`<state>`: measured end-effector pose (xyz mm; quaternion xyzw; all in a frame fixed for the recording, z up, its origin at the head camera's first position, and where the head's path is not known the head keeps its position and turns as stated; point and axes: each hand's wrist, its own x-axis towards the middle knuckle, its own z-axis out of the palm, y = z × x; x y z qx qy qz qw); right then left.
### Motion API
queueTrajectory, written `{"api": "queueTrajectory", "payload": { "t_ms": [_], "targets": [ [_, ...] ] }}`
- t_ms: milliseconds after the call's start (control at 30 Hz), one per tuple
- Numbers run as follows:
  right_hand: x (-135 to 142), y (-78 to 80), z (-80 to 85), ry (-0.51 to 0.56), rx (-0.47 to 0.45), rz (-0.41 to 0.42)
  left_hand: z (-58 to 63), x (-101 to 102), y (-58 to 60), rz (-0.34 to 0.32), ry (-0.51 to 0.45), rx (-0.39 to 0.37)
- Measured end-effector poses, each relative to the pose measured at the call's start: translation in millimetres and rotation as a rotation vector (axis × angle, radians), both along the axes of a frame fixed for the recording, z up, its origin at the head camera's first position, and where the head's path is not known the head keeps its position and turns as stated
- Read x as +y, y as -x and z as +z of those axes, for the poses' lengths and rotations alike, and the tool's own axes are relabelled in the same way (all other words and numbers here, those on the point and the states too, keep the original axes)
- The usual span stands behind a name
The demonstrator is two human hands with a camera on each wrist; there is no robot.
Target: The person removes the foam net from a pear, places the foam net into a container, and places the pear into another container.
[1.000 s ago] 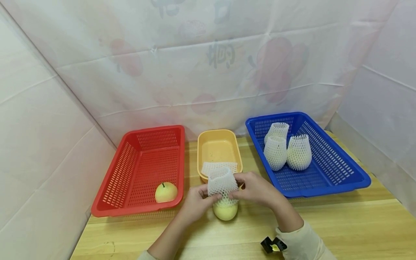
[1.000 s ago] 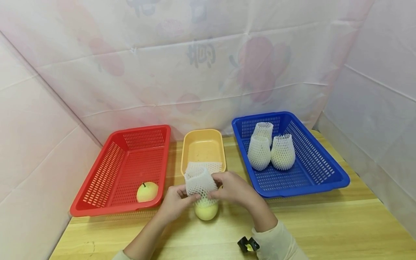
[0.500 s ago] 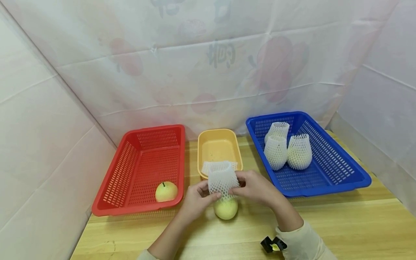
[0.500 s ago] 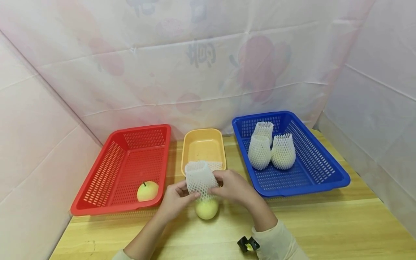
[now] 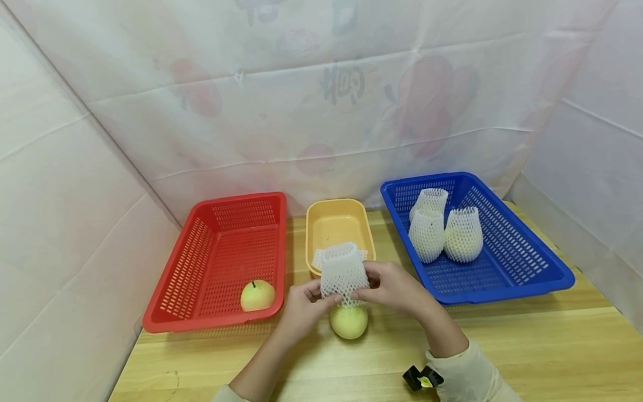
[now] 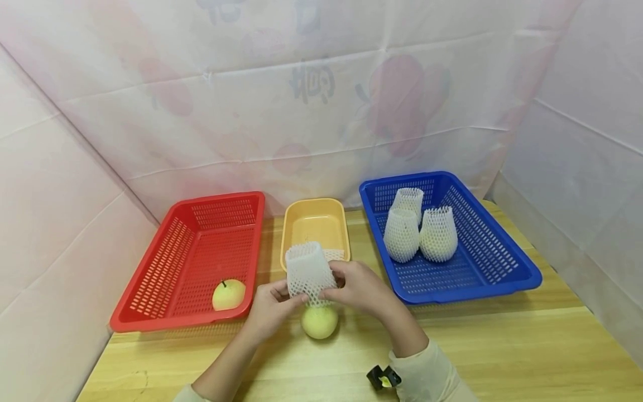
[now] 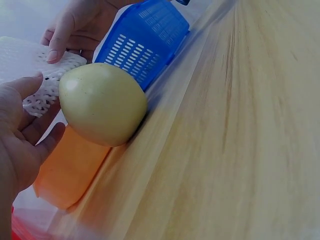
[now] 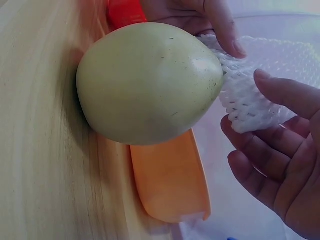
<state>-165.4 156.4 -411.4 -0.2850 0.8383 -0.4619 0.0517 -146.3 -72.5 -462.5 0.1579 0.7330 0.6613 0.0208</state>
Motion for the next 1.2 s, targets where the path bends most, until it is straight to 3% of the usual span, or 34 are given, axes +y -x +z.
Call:
{"api": "queueTrajectory", "payload": {
  "t_ms": [367, 733, 900, 1067, 1200],
  "targets": [
    [2, -0.6, 2.3, 0.079, -0.042, 0.035, 1.8, 0, 1.1, 0.017, -0.143, -0.063],
    [-3, 2.0, -1.3, 0.128, 0.017, -0.068, 7.5, 5, 2.0, 0.040, -0.181, -0.050],
    [-5, 4.0, -2.9, 0.157, 0.043, -0.110, 13.8, 11, 7.6, 0.088, -0.194, -0.050],
    [-8, 8.1, -1.3, 0.158, 0.076, -0.202, 21.0, 18, 16.2, 0.172, -0.193, -0.049],
    [-13, 12.0, 0.3, 0.220, 0.105, -0.256, 27.4, 23, 24.4, 0.238, -0.222, -0.055]
  ]
}}
